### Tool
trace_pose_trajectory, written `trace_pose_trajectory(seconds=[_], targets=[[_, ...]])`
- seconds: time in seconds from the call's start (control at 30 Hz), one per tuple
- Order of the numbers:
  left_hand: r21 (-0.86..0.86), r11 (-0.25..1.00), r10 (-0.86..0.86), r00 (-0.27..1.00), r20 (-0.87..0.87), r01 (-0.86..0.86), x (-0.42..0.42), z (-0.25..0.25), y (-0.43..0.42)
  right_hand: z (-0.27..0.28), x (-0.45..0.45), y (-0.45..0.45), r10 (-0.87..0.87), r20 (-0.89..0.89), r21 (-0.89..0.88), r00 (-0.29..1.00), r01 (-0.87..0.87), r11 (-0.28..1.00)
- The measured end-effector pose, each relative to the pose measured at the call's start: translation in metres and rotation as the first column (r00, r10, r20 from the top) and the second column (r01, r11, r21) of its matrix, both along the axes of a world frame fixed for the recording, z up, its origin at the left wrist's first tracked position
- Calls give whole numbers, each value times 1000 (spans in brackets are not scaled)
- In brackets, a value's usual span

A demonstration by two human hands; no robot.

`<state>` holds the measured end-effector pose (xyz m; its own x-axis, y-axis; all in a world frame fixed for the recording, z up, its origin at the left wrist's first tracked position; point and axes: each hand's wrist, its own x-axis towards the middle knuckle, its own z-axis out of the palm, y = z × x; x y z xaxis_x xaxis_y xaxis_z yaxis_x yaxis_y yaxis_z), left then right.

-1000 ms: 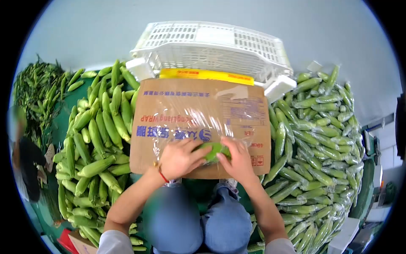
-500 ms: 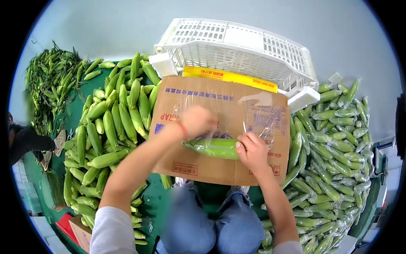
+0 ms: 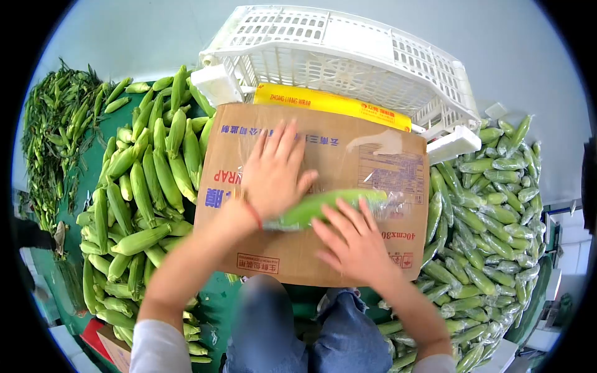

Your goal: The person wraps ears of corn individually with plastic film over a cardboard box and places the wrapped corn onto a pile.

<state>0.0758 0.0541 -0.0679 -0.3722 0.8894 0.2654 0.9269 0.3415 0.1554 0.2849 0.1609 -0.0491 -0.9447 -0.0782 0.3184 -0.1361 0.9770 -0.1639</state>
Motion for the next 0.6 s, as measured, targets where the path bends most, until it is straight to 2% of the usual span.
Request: trace_pose_trajectory(seconds=[0.03,0.1,0.13,0.2,0.23,0.3,0.37,0.4,0.43,0.47,0.5,0.53,0.57,0.6], targets=[[-6,998,-67,998,-5,67,-25,0,17,-3,-17,12,18,-14,74,1000,-16,997],[-160,942,-234,920,315,294,-57,1,48,-11,-63,44,37,-34,146,999,-32,989],[-231,918,-256,926,279,324,-62,-6,56,-15,-77,54,27,-32,142,999,-22,990],[-359,861,-319,932,172,360,-70,-5,71,-15,-86,53,14,113,70,993,-22,997],[-400,843,-302,932,201,360,-65,-2,71,-13,-85,49,5,194,29,981,-11,1000],[-465,817,-253,937,240,339,-59,7,71,-3,-51,26,64,247,66,967,-83,994],[-451,824,-245,933,264,344,-59,11,71,13,-1,3,178,416,-119,892,-140,983],[-445,823,-248,929,275,352,-60,11,71,21,25,-2,228,548,-228,804,-119,966],[-403,852,-225,929,295,334,-62,2,69,41,47,-4,234,667,-320,707,-11,947],[-236,914,-253,918,304,330,-61,-1,62,37,72,-4,214,605,-374,767,37,927],[-62,947,-283,909,305,315,-55,-3,53,32,97,-2,147,598,-518,788,241,821],[114,948,-318,900,299,298,-43,-4,47,29,112,1,72,600,-635,797,420,648],[294,922,-336,895,293,250,-12,2,35,31,113,3,4,623,-733,782,582,351],[462,864,-358,889,286,200,26,14,19,33,113,0,-52,656,-754,753,657,3]])
